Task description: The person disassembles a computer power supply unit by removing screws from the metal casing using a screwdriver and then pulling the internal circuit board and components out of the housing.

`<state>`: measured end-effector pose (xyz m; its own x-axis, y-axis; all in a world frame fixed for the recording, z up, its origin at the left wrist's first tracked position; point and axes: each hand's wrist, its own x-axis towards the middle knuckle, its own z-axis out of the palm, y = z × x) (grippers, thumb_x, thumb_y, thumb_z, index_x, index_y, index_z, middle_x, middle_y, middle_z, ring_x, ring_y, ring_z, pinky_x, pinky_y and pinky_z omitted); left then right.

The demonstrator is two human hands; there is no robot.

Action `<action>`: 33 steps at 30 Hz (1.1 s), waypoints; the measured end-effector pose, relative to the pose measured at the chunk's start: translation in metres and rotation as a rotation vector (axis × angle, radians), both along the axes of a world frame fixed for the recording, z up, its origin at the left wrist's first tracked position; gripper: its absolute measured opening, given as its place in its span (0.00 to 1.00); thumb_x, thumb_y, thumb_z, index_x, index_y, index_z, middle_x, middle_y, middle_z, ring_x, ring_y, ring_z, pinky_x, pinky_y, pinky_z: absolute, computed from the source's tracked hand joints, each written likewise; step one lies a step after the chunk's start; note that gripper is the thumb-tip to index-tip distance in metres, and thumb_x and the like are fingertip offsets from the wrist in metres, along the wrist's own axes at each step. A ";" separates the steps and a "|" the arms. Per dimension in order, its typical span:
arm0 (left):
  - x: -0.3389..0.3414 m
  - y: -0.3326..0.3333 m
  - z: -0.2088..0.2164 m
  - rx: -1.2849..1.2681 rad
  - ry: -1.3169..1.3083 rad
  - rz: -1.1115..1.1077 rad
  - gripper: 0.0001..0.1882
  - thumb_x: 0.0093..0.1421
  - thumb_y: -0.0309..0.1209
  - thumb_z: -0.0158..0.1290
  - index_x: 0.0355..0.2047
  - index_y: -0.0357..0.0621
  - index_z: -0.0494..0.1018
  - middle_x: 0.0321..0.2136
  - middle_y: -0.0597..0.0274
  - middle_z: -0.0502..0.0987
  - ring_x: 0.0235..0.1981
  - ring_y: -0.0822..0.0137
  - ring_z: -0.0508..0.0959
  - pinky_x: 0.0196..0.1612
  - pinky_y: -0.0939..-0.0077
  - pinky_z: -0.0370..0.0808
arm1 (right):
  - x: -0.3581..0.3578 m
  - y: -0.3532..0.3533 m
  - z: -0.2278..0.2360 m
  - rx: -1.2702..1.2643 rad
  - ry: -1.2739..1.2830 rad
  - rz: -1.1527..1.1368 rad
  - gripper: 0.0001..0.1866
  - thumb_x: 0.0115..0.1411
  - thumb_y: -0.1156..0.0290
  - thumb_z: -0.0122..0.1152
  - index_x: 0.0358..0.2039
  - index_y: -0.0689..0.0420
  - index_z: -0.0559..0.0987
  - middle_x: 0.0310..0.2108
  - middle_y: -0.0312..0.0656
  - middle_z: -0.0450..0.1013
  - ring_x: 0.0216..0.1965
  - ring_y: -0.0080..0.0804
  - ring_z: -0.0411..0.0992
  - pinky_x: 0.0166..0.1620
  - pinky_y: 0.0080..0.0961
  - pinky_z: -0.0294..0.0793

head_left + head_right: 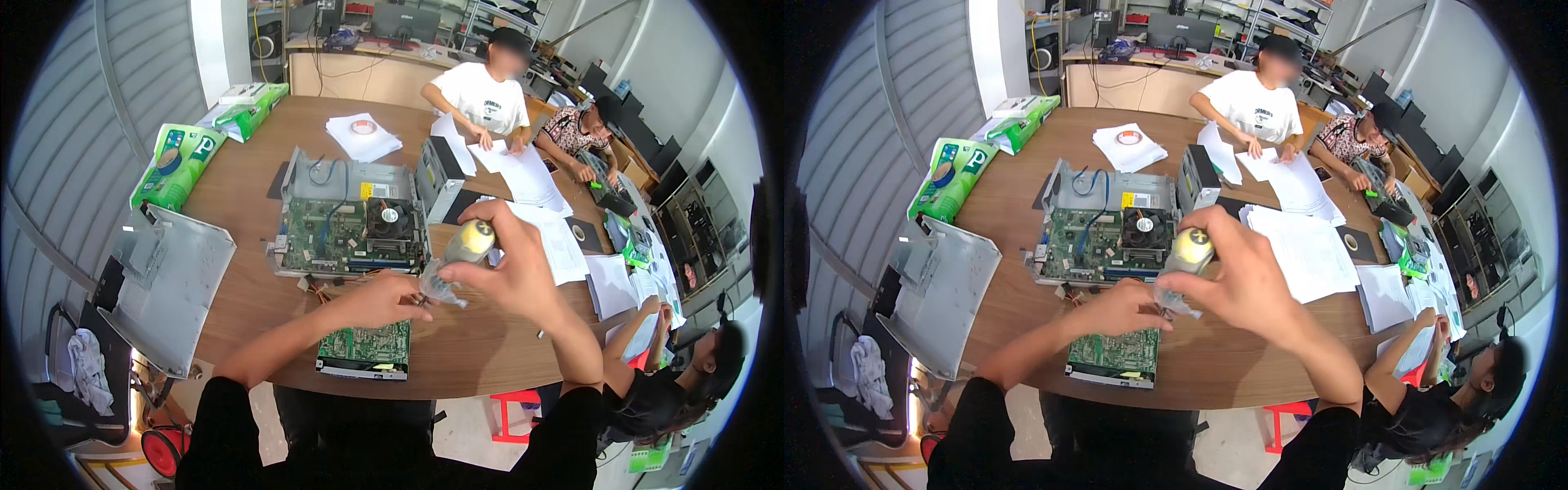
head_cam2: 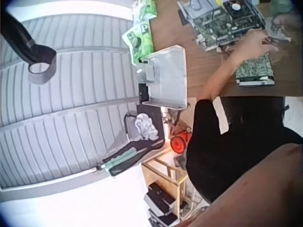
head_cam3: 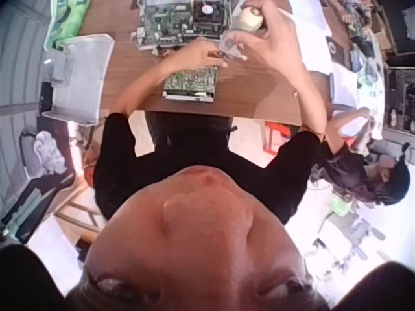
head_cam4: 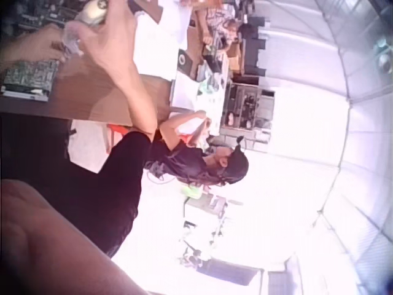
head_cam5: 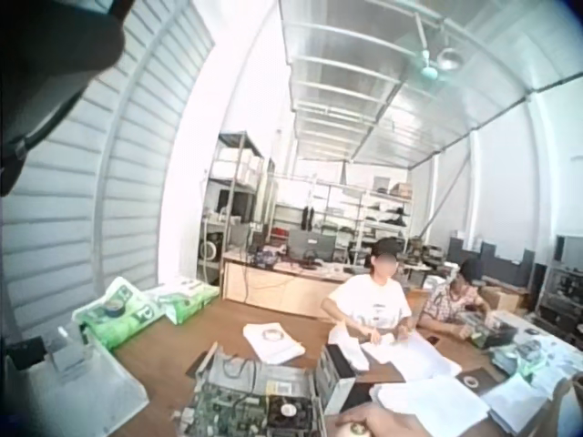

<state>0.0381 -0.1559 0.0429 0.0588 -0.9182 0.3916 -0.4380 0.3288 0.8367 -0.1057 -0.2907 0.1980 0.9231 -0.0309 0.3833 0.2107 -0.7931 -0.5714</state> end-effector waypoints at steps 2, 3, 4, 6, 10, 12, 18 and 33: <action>0.000 0.003 -0.005 0.036 -0.107 0.051 0.13 0.58 0.33 0.59 0.43 0.45 0.79 0.25 0.52 0.80 0.21 0.55 0.77 0.29 0.69 0.73 | 0.001 0.008 -0.006 -0.198 -0.171 -0.079 0.25 0.50 0.69 0.73 0.45 0.60 0.71 0.39 0.46 0.75 0.41 0.43 0.77 0.46 0.33 0.75; 0.001 0.004 -0.007 0.074 -0.205 0.103 0.13 0.58 0.33 0.59 0.43 0.46 0.80 0.25 0.53 0.81 0.21 0.57 0.78 0.30 0.70 0.73 | 0.004 0.010 -0.007 -0.196 -0.175 -0.084 0.25 0.50 0.69 0.73 0.45 0.60 0.71 0.39 0.46 0.75 0.41 0.43 0.77 0.46 0.33 0.75; 0.002 0.004 -0.009 0.075 -0.209 0.099 0.13 0.58 0.33 0.59 0.43 0.46 0.80 0.25 0.53 0.81 0.21 0.57 0.78 0.30 0.70 0.73 | 0.008 0.012 -0.008 -0.109 -0.236 0.033 0.25 0.50 0.70 0.73 0.45 0.61 0.71 0.39 0.47 0.75 0.40 0.43 0.78 0.45 0.33 0.75; 0.005 0.003 -0.010 0.137 -0.183 0.068 0.12 0.59 0.33 0.59 0.43 0.47 0.80 0.26 0.55 0.82 0.22 0.62 0.79 0.31 0.72 0.73 | 0.009 0.006 -0.010 0.046 -0.236 0.149 0.25 0.50 0.70 0.72 0.45 0.62 0.71 0.38 0.47 0.76 0.38 0.43 0.78 0.43 0.33 0.75; 0.003 -0.001 -0.004 0.004 -0.018 -0.004 0.11 0.59 0.32 0.58 0.41 0.43 0.80 0.32 0.55 0.83 0.30 0.61 0.83 0.36 0.72 0.77 | 0.001 0.009 0.001 -0.086 -0.028 -0.177 0.24 0.50 0.66 0.74 0.41 0.62 0.70 0.32 0.45 0.77 0.30 0.31 0.78 0.36 0.26 0.75; 0.003 -0.001 -0.001 0.029 -0.011 0.016 0.11 0.59 0.31 0.58 0.41 0.41 0.80 0.33 0.56 0.83 0.31 0.61 0.83 0.38 0.72 0.77 | 0.008 0.010 -0.012 -0.145 -0.078 -0.198 0.26 0.49 0.63 0.75 0.40 0.61 0.69 0.30 0.45 0.77 0.28 0.31 0.78 0.33 0.26 0.75; -0.002 0.005 0.017 0.170 -0.069 0.051 0.09 0.59 0.29 0.57 0.37 0.36 0.80 0.35 0.53 0.83 0.33 0.58 0.83 0.39 0.71 0.77 | 0.010 -0.001 -0.013 0.197 -0.171 0.209 0.30 0.57 0.69 0.65 0.58 0.62 0.64 0.41 0.48 0.77 0.46 0.36 0.75 0.48 0.34 0.72; -0.002 -0.001 -0.029 0.022 -0.332 0.293 0.16 0.51 0.38 0.65 0.35 0.40 0.80 0.32 0.52 0.79 0.36 0.52 0.79 0.42 0.61 0.74 | 0.016 0.011 -0.054 -0.378 -0.393 -0.047 0.14 0.49 0.64 0.73 0.27 0.58 0.77 0.18 0.41 0.70 0.18 0.39 0.71 0.20 0.30 0.67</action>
<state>0.0361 -0.1568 0.0139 0.1924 -0.8896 0.4142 -0.7566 0.1343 0.6399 -0.0895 -0.2799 0.1443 0.7087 0.1384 0.6918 0.3108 -0.9415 -0.1301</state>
